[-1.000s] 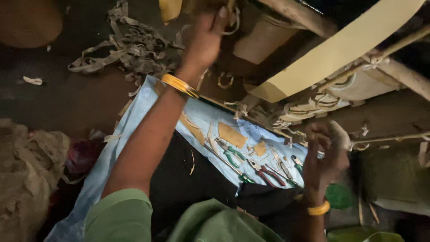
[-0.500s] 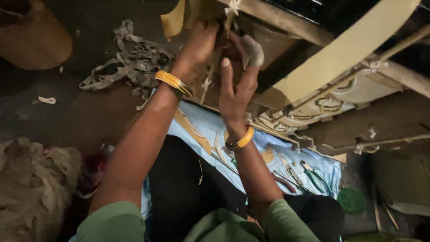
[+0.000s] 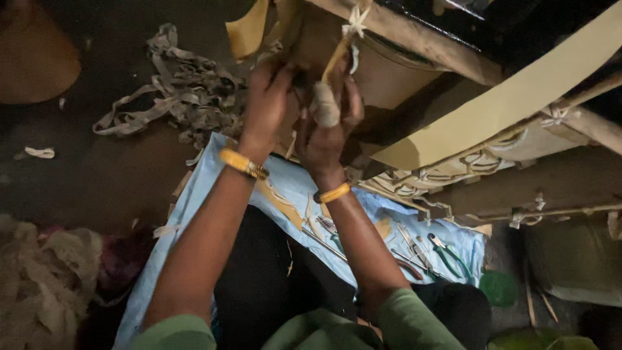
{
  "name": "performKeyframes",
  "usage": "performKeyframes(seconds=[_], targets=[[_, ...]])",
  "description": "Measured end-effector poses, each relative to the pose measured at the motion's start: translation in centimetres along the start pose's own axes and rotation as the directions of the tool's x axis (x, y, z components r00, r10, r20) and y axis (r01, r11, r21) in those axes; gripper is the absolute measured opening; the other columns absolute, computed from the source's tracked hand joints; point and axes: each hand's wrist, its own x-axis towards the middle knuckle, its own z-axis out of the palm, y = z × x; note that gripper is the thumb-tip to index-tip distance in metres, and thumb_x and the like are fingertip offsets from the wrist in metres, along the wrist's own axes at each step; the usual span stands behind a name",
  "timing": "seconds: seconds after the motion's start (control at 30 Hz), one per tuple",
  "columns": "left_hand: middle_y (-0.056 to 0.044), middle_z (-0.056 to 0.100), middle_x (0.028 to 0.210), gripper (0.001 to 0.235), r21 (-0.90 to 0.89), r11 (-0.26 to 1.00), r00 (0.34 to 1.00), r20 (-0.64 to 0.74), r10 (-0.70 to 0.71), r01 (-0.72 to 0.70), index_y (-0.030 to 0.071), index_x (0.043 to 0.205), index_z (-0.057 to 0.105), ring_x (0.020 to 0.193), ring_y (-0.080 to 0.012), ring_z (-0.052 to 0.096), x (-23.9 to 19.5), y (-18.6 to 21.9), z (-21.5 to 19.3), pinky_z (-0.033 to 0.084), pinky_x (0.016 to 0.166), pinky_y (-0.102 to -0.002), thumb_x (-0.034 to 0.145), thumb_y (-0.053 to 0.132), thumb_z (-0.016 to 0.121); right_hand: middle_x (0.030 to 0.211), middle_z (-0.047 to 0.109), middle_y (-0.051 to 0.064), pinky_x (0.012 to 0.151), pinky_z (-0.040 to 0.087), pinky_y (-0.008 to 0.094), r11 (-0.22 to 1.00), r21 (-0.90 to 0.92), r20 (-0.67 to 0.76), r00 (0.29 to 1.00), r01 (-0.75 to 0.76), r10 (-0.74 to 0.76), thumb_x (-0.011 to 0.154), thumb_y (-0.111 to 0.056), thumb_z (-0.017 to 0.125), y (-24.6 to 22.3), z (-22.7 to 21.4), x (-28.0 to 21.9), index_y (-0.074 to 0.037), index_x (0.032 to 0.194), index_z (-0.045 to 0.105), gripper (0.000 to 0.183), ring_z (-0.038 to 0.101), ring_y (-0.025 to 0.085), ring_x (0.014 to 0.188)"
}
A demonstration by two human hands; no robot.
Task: The person sits on a tarp and repeatedly wraps and ties beige fabric strips around a wooden frame structure. They use their hands to position and secure the strips, occasionally adjusting the frame. Tools and scraps are visible nearby on the tarp.
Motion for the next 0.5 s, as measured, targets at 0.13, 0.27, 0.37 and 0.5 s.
performKeyframes(seconds=[0.13, 0.27, 0.37, 0.5], targets=[[-0.007, 0.072, 0.107, 0.028, 0.235, 0.972, 0.973, -0.217, 0.078, -0.025, -0.004, 0.117, 0.068, 0.097, -0.0171, 0.067, -4.7, -4.6, -1.1, 0.05, 0.088, -0.032, 0.103, 0.016, 0.055, 0.16, 0.039, 0.015, 0.121, 0.027, 0.052, 0.976, -0.191, 0.081, 0.992, 0.109, -0.095, 0.101, -0.025, 0.07, 1.1, -0.3, -0.1, -0.012, 0.143, 0.057, 0.045, 0.035, 0.035, 0.144], [-0.009, 0.071, 0.102, 0.019, 0.105, 0.993, 0.978, -0.194, 0.07, -0.05, -0.007, 0.115, 0.066, 0.089, -0.0163, 0.062, -10.1, -8.8, -0.5, 0.051, 0.081, -0.031, 0.103, 0.002, 0.053, 0.156, 0.046, 0.01, 0.115, 0.025, 0.054, 0.923, -0.339, 0.126, 0.981, 0.181, -0.146, 0.104, -0.038, 0.073, 0.7, -0.7, 1.0, -0.014, 0.146, 0.061, 0.05, 0.035, 0.034, 0.141], [-0.008, 0.07, 0.094, 0.019, 0.019, 0.999, 0.978, -0.205, 0.032, -0.029, -0.006, 0.114, 0.065, 0.079, -0.0137, 0.06, -12.8, -9.0, -0.3, 0.05, 0.074, -0.028, 0.103, -0.003, 0.05, 0.149, 0.056, 0.009, 0.114, 0.024, 0.057, 0.951, -0.254, 0.21, 0.97, 0.177, -0.124, 0.097, -0.033, 0.074, 0.0, -2.9, 1.8, -0.019, 0.133, 0.064, 0.04, 0.039, 0.035, 0.141], [-0.006, 0.062, 0.085, 0.017, 0.28, 0.953, 0.951, -0.246, 0.186, -0.114, -0.001, 0.117, 0.064, 0.076, -0.0102, 0.058, -13.9, -4.3, 0.2, 0.048, 0.071, -0.025, 0.105, 0.0, 0.052, 0.142, 0.065, 0.008, 0.12, 0.032, 0.05, 0.997, -0.018, 0.105, 0.992, 0.072, -0.069, 0.091, -0.013, 0.071, -1.2, -10.7, 0.3, -0.009, 0.13, 0.065, 0.04, 0.052, 0.025, 0.14]])
